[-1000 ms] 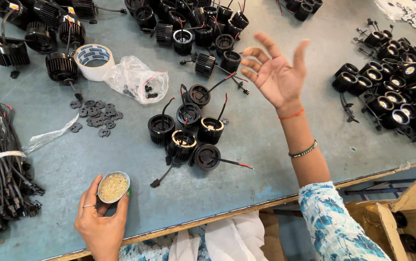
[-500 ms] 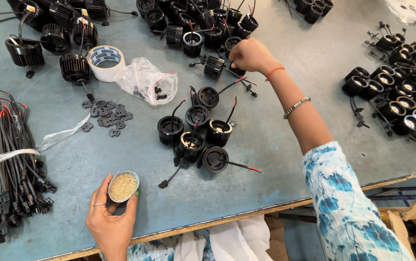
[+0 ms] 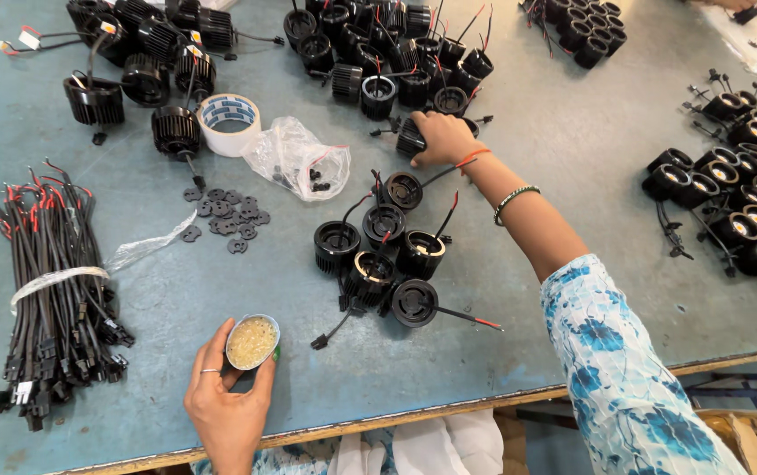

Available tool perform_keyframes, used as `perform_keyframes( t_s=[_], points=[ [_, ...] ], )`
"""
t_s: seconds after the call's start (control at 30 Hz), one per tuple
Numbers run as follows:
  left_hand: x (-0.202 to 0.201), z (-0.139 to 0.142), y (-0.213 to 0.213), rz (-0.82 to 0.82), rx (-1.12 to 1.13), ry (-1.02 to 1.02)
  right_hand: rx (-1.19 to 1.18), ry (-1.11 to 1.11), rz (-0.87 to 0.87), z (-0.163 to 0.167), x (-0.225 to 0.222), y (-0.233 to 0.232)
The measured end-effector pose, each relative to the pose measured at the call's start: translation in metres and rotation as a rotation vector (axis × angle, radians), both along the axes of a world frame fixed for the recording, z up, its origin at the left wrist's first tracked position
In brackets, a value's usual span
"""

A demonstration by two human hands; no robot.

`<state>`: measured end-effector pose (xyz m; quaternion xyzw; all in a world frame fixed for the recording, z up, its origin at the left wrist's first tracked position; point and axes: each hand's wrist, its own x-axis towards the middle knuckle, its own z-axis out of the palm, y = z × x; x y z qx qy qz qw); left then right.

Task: The person repeatedly picks up small black cylindrical components with wires, dips the exposed wire ends into a small container of paste, and places the components on the table. The process is repeated for multiple units throughout the clip.

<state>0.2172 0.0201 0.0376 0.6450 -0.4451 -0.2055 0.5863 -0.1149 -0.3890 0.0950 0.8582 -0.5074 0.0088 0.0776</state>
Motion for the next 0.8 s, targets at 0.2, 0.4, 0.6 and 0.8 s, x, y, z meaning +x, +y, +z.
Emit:
perform_keyframes(
  t_s=[0.2, 0.4, 0.6, 0.8],
  points=[
    [0.003, -0.001, 0.001, -0.009, -0.021, 0.037, -0.305, 0.416, 0.229, 0.017, 0.01, 0.022],
    [0.004, -0.003, 0.0, 0.002, 0.004, 0.001, -0.693, 0.71, 0.561, 0.045, 0.016, 0.014],
    [0.003, 0.0, -0.002, 0.007, -0.034, 0.032, -0.758, 0.744, 0.506, 0.043, 0.024, -0.007],
    [0.004, 0.001, -0.003, 0.018, 0.056, 0.033, -0.693, 0.623, 0.381, 0.017, 0.021, -0.005]
  ],
)
